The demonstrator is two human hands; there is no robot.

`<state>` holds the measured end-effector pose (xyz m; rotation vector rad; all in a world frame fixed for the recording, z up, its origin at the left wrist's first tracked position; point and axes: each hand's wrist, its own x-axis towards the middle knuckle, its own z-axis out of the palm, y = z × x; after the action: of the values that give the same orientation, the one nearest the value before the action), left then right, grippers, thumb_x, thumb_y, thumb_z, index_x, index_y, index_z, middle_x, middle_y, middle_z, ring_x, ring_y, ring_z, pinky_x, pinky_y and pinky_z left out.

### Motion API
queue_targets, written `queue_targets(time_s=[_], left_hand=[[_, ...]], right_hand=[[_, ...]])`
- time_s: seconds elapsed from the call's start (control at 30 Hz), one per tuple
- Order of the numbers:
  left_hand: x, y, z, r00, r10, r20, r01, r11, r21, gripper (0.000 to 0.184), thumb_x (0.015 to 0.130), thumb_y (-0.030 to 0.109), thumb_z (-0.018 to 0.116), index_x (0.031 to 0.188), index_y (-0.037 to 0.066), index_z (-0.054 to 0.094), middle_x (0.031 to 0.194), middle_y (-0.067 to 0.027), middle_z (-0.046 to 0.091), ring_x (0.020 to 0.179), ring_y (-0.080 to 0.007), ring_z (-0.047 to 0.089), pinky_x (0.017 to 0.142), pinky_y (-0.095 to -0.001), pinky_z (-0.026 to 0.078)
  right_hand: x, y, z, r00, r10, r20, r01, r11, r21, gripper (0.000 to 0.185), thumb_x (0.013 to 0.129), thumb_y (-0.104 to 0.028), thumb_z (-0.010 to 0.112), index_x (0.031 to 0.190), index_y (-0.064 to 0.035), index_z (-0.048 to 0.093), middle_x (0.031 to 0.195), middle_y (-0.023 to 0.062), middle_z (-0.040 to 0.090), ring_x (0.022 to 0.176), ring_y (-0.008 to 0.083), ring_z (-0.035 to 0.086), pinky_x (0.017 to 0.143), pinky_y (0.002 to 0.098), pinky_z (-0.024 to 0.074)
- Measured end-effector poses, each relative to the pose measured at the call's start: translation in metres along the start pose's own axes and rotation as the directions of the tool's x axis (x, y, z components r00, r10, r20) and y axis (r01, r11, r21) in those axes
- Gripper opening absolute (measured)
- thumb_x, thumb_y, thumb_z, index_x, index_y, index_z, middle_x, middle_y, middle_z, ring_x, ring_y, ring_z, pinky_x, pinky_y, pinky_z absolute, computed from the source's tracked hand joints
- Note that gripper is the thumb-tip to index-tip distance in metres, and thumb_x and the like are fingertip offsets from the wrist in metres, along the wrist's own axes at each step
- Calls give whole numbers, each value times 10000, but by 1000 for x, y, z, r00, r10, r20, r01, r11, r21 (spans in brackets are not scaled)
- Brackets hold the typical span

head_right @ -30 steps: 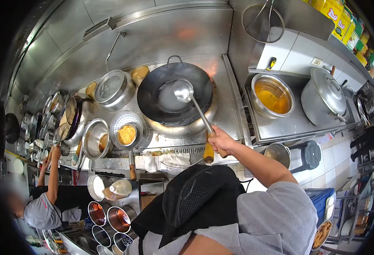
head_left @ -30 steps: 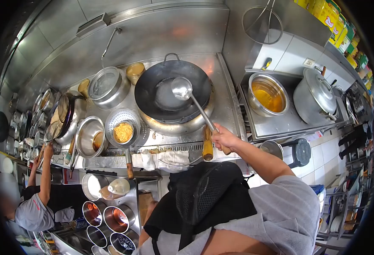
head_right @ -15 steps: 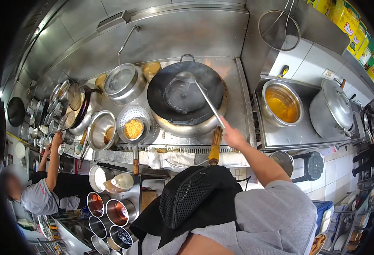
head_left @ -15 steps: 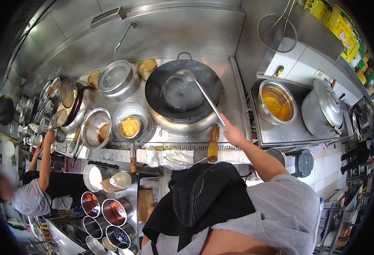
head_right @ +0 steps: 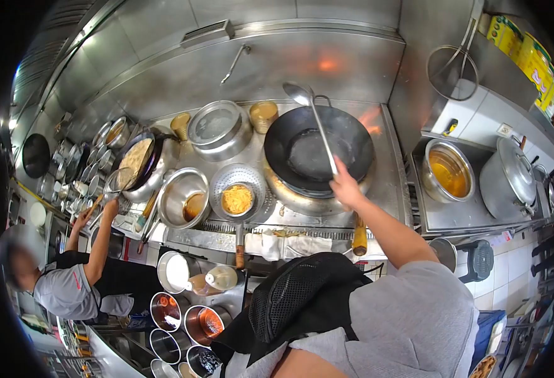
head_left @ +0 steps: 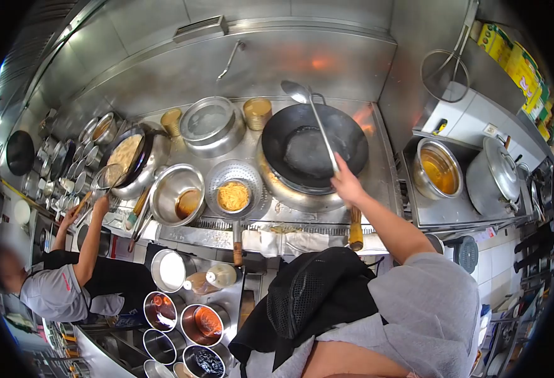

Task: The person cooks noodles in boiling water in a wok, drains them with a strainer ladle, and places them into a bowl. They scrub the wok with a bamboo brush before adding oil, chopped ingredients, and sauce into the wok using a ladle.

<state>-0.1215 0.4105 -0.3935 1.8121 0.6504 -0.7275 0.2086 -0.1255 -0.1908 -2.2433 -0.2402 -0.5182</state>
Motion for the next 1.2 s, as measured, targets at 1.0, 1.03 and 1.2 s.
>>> queue_targets(time_s=[1.0, 1.03, 1.2], left_hand=[[5, 319, -319, 417, 590, -691, -319, 807, 497, 290, 952, 130, 585, 1194, -28, 558, 1014, -125, 663, 851, -261, 634, 696, -380, 518], [14, 331, -337, 390, 615, -685, -289, 789, 543, 291, 952, 130, 585, 1194, -28, 558, 1014, -125, 663, 851, -261, 634, 696, -380, 518], [66, 374, -413, 336, 691, -640, -144, 710, 690, 294, 952, 130, 584, 1197, -30, 558, 1011, -126, 662, 851, -263, 634, 697, -380, 517]], right_hand=[[361, -133, 249, 606, -1, 796, -455, -821, 346, 109, 748, -24, 529, 706, -31, 429, 596, 71, 434, 497, 191, 491, 440, 295, 445], [363, -110, 232, 641, -58, 766, -452, -835, 315, 119, 745, -14, 531, 705, -23, 419, 613, 67, 429, 503, 183, 482, 439, 285, 433], [296, -38, 123, 805, 92, 587, -301, -788, 537, 179, 799, 28, 531, 975, 35, 498, 696, 82, 448, 512, 168, 454, 442, 282, 415]])
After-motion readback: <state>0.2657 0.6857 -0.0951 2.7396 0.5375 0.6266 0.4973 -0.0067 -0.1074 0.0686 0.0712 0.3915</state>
